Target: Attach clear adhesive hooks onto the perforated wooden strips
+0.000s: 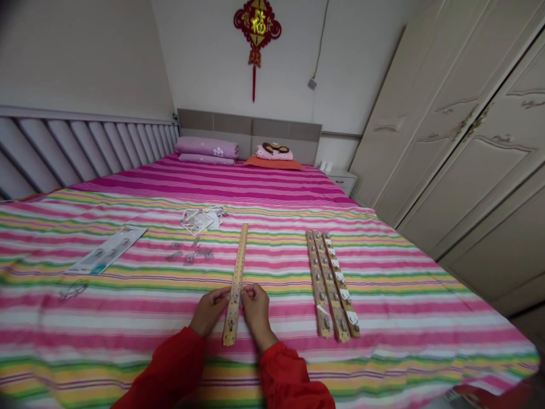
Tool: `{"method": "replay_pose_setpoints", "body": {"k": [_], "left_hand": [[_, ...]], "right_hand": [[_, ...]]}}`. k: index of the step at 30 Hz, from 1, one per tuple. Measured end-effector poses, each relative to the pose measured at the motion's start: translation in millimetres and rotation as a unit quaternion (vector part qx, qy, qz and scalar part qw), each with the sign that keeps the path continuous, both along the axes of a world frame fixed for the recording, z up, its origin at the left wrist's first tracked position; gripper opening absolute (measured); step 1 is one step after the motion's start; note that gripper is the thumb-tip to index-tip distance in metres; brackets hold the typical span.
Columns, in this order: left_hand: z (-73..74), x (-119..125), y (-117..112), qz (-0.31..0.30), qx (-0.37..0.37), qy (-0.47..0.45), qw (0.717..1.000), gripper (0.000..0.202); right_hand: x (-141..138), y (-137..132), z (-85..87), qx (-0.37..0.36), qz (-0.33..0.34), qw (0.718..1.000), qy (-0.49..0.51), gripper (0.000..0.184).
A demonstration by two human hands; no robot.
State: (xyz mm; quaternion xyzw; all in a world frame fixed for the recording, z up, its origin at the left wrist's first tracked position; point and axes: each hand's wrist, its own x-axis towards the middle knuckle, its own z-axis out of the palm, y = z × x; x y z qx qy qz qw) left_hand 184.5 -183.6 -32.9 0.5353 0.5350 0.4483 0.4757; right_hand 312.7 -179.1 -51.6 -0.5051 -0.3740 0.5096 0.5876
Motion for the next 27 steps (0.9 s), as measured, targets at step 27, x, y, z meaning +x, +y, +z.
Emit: {"method": "replay_pose_setpoints", "body": {"k": [27], "left_hand": [[-0.9,2.0,26.9,0.045,-0.043,0.231,0.971,0.027]], "right_hand": [[2.6,4.3,-7.7,-0.04,0.024,0.999,0.017,0.028]]}}
